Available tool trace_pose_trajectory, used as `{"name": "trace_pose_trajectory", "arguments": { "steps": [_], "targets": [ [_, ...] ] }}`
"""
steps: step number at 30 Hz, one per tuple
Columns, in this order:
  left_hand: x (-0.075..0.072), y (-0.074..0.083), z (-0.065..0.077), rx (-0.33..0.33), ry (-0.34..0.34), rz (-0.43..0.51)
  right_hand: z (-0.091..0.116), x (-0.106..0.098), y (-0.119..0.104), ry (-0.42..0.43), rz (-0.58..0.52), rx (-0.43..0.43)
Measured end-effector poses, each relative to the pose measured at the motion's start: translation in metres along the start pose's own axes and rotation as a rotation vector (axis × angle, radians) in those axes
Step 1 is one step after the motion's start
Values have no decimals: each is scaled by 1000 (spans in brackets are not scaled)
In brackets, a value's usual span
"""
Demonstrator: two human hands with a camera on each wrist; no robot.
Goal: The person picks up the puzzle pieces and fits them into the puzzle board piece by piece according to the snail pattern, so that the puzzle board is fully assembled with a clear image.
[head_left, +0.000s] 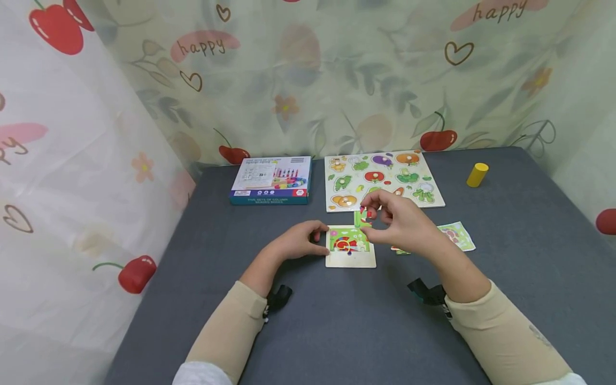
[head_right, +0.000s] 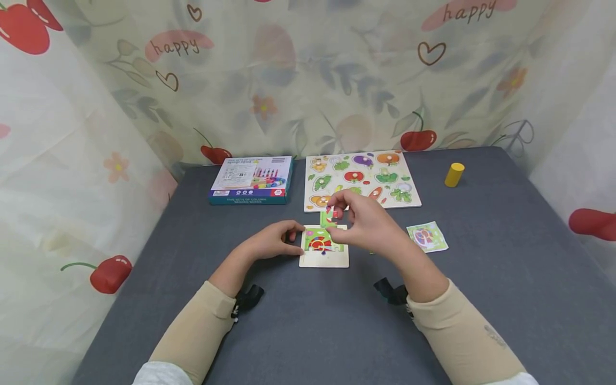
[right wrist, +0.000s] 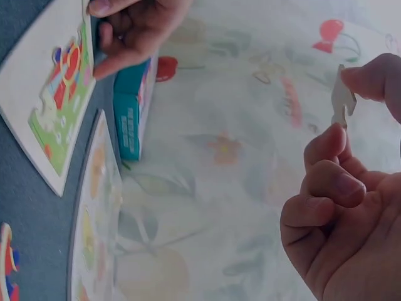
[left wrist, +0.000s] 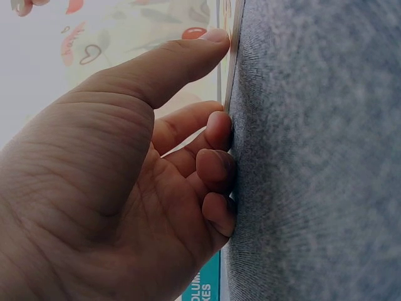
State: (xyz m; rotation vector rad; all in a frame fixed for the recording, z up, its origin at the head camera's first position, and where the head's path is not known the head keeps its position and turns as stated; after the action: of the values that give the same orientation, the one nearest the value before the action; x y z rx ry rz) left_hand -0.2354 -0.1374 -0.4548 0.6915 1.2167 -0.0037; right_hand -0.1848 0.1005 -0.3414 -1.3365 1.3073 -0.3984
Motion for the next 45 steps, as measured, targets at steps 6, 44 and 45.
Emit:
{"name": "trace_pose_trajectory", "arguments": {
  "steps": [6,44,45],
  "targets": [
    [1,-2,0,-10,4,7,-6,17,8,-38,-67,40],
    [0,-2,-1,12,4,3,-14,84,86,-198,32,235],
    [0,-2,-1,13,4,3,-14,85,87,-196,49,235]
  ]
}}
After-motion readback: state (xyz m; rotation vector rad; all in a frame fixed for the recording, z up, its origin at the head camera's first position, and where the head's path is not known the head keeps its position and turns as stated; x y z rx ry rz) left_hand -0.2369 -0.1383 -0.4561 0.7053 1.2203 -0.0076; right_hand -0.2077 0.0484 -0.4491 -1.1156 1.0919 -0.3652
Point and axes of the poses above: each hand's wrist, its own z-axis away from the middle knuckle, its own x-axis out of the palm, y = z × x, the point moved 3 cm from there along -z, towards the middle knuckle, and after that the axes turned 12 degrees about -z, right-handed, at the moved point
